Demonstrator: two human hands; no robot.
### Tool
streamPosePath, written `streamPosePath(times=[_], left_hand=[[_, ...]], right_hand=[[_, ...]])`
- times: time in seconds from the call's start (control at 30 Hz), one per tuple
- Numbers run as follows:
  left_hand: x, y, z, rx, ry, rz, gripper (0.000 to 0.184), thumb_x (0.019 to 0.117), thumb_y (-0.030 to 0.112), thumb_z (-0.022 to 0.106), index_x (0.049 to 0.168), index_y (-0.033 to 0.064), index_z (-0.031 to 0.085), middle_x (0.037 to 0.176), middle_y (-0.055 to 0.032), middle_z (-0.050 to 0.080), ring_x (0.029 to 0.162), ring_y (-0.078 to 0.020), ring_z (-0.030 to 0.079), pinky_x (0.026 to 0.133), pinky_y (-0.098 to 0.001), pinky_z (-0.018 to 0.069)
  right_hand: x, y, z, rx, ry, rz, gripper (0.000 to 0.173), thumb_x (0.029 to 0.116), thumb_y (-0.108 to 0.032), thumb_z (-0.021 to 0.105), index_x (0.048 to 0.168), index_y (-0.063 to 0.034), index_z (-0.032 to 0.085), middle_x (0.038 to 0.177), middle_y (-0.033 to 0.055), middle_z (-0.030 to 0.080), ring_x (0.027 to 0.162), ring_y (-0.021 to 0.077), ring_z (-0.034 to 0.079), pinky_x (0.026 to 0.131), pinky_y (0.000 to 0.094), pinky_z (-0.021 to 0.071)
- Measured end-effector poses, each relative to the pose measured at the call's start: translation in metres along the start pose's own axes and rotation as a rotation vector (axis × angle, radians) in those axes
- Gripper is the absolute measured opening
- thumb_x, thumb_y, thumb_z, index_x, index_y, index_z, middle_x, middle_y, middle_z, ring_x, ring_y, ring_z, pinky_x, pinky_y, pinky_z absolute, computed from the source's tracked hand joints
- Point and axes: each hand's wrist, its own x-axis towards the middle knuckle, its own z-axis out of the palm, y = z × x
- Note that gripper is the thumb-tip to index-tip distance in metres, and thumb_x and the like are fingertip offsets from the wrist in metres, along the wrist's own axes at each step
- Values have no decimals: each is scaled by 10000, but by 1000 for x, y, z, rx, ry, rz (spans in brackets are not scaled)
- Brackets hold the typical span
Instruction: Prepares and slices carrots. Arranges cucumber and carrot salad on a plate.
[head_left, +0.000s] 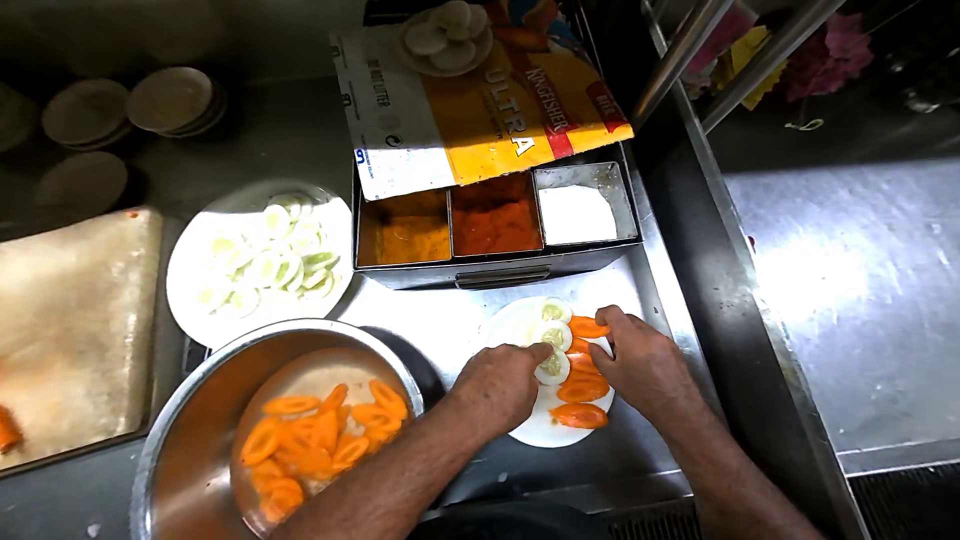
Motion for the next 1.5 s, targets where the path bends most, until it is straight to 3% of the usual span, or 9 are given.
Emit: streamPosePath(times=[0.17, 0.33, 0.5, 0.73, 0.8, 0.93, 1.13, 1.33, 1.5], left_hand=[[1, -1, 1, 4, 6, 15, 461, 1037, 160, 524, 1488, 253, 535, 1235, -124, 695, 1143, -318, 666, 963, -529, 525], [2, -2, 3, 12, 15, 23, 461, 1035, 158, 525, 1484, 258, 537, 1221, -122, 700, 1125, -317, 673, 952, -525, 531], [2, -2, 4, 14, 16, 21, 469, 1035, 161, 525, 1491, 269, 530, 1235, -116, 696, 1135, -313, 669, 956, -523, 529], [4, -2, 4, 20, 9, 19, 477, 1030, 151, 529, 1494, 262, 527, 1227, -117, 698, 1127, -317, 671, 947, -521, 533], [4, -2, 4, 17, 12, 15, 471, 1030, 149, 532, 1488, 259, 534, 1225, -117, 698, 1120, -317, 673, 945, -523, 532], [5, -1, 4, 26, 9, 11, 471, 1031, 155, 535, 1489, 266, 533, 1224, -115, 699, 1119, -312, 674, 939, -519, 534], [4, -2, 5, 21, 26, 20, 470, 1025, 148, 542, 1481, 261, 544, 1194, -118, 709, 1091, -316, 684, 927, -521, 540], [5, -2, 6, 10, 27, 28, 463, 1026, 147, 546, 1477, 249, 547, 1194, -126, 707, 1089, -325, 685, 925, -532, 541], [4, -2, 6, 8, 30, 30, 469, 1027, 145, 541, 1485, 247, 538, 1208, -127, 704, 1099, -322, 682, 933, -530, 538]], right_hand=[[2, -1, -4, -24, -67, 3, 381, 792, -90, 799, 1149, -48, 672, 809, 154, 672, 673, 344, 679, 589, 531, 563], [1, -8, 0, -125, -34, -30, 335, 792, -56, 762, 1117, -45, 682, 765, 156, 664, 645, 353, 683, 544, 508, 551], [3, -5, -1, -127, -43, -26, 257, 867, -37, 688, 1123, -42, 675, 744, 161, 667, 628, 359, 686, 534, 516, 554], [1, 9, -9, 46, -69, -10, 287, 915, -52, 622, 1199, -58, 667, 694, 75, 654, 570, 257, 645, 528, 479, 550], [-1, 13, -10, 66, -93, -8, 316, 901, -91, 672, 1216, -72, 657, 711, 49, 664, 575, 225, 645, 544, 459, 562], [-2, 11, -11, 32, -227, 36, 438, 871, -164, 775, 1283, -111, 634, 760, 79, 669, 626, 267, 658, 595, 501, 562], [1, 6, -11, 19, -207, 25, 421, 855, -59, 754, 1259, -90, 640, 726, 93, 656, 614, 289, 654, 581, 510, 559], [-1, 6, -11, 70, -154, 56, 428, 864, -139, 776, 1270, -107, 645, 828, 70, 692, 675, 250, 680, 622, 488, 584], [1, 4, -5, 79, -132, 108, 444, 860, -109, 789, 1277, -102, 634, 777, 85, 666, 634, 268, 650, 593, 497, 560]])
